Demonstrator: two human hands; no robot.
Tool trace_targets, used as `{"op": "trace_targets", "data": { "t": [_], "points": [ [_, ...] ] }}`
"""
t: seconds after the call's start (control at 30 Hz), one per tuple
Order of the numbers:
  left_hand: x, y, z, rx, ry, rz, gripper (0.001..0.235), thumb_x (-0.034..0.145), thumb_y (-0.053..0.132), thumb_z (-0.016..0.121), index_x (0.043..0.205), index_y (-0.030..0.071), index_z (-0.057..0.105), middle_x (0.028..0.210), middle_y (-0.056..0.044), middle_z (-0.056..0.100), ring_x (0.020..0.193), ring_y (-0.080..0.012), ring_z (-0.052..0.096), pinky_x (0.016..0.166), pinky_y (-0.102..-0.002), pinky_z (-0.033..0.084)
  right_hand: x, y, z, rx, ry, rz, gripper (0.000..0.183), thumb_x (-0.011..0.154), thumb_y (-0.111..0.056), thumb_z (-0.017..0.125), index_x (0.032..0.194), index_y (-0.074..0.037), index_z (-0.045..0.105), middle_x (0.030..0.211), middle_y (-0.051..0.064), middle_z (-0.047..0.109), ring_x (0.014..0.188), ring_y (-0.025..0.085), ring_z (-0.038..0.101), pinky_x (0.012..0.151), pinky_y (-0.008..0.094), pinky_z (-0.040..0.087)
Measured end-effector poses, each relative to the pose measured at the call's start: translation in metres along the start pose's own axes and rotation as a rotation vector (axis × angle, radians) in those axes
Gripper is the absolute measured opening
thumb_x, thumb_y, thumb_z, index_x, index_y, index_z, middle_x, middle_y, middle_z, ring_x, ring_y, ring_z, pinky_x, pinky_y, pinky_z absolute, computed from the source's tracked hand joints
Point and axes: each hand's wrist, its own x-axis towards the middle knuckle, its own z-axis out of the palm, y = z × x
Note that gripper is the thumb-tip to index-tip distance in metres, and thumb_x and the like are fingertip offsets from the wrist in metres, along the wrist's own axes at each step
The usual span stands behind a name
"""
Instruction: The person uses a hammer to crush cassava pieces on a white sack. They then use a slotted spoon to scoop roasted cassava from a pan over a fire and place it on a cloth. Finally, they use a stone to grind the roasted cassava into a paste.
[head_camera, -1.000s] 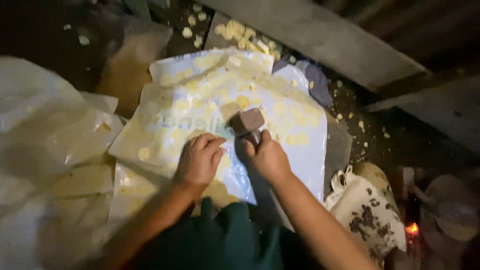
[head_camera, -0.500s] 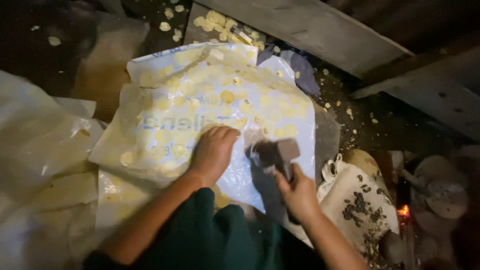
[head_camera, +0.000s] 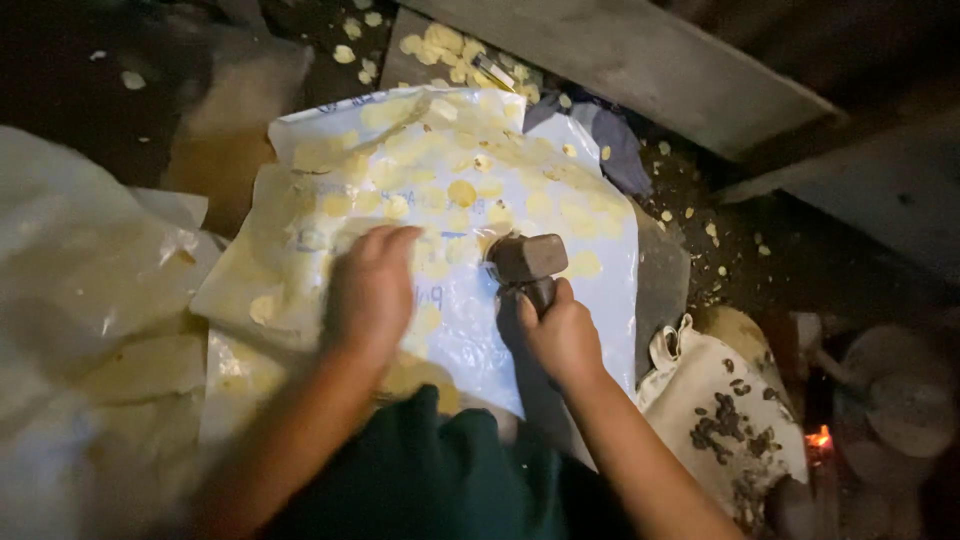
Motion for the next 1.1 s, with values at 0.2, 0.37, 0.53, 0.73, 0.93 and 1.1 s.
{"op": "trace_targets", "data": {
  "t": [0.2, 0.37, 0.53, 0.73, 0.93, 1.1],
  "points": [
    [-0.105, -0.057, -0.029, -0.161, 0.097, 0.273, 0.015, 0.097, 0.008, 0.065, 0.110, 0.004, 0.071, 0.104, -0.015, 0.073, 0.099, -0.0394, 0.070, 0.089, -0.049, 0.053, -0.025, -0.031, -0.056, 0.202, -0.066, -0.002, 0.043, 0.091, -0.042, 0.071, 0.102, -0.001, 0.064, 0.085, 0.031, 0.072, 0.094, 0.052, 0.070, 0.078, 0.060, 0.054],
    [-0.164, -0.052, -0.006, -0.578, -0.203, 0.136, 0.030, 0.093, 0.015, 0.064, 0.120, 0.003, 0.069, 0.113, -0.012, 0.071, 0.106, -0.0323, 0.068, 0.095, -0.044, 0.050, -0.043, -0.033, -0.060, 0.266, 0.053, 0.002, 0.042, 0.094, -0.045, 0.070, 0.098, -0.004, 0.060, 0.079, 0.029, 0.070, 0.088, 0.049, 0.070, 0.071, 0.056, 0.052],
    [-0.203, -0.065, 0.009, -0.943, -0.593, -0.147, 0.045, 0.100, 0.025, 0.046, 0.134, 0.000, 0.063, 0.126, -0.012, 0.066, 0.115, -0.0228, 0.060, 0.103, -0.037, 0.042, -0.005, 0.007, -0.003, 0.086, -0.042, 0.014, 0.043, 0.097, -0.043, 0.063, 0.112, -0.003, 0.057, 0.098, 0.033, 0.072, 0.105, 0.051, 0.068, 0.087, 0.062, 0.054],
    [-0.312, -0.212, 0.111, 0.160, -0.116, 0.355, 0.031, 0.097, 0.055, 0.066, 0.103, 0.025, 0.072, 0.108, -0.003, 0.061, 0.109, -0.0248, 0.064, 0.096, -0.042, 0.049, -0.081, -0.023, -0.058, 0.043, -0.056, 0.057, 0.049, 0.099, -0.046, 0.062, 0.115, -0.001, 0.059, 0.102, 0.038, 0.070, 0.107, 0.056, 0.066, 0.089, 0.066, 0.052],
    [-0.317, -0.169, 0.011, 0.104, -0.327, -0.701, 0.048, 0.087, 0.049, 0.057, 0.108, 0.013, 0.081, 0.124, -0.011, 0.073, 0.119, -0.0303, 0.066, 0.105, -0.044, 0.046, -0.109, 0.081, -0.001, 0.087, -0.089, 0.202, 0.062, 0.087, -0.059, 0.058, 0.129, -0.013, 0.057, 0.111, 0.025, 0.073, 0.105, 0.046, 0.068, 0.085, 0.052, 0.052],
    [-0.339, -0.228, -0.014, 0.479, 0.326, -0.052, 0.020, 0.086, 0.021, 0.074, 0.102, 0.009, 0.075, 0.097, -0.016, 0.067, 0.090, -0.0378, 0.065, 0.082, -0.051, 0.050, -0.104, 0.125, 0.036, 0.049, 0.017, 0.102, 0.058, 0.087, -0.053, 0.059, 0.128, -0.013, 0.053, 0.096, 0.027, 0.072, 0.088, 0.050, 0.068, 0.074, 0.056, 0.052]
  ]
}}
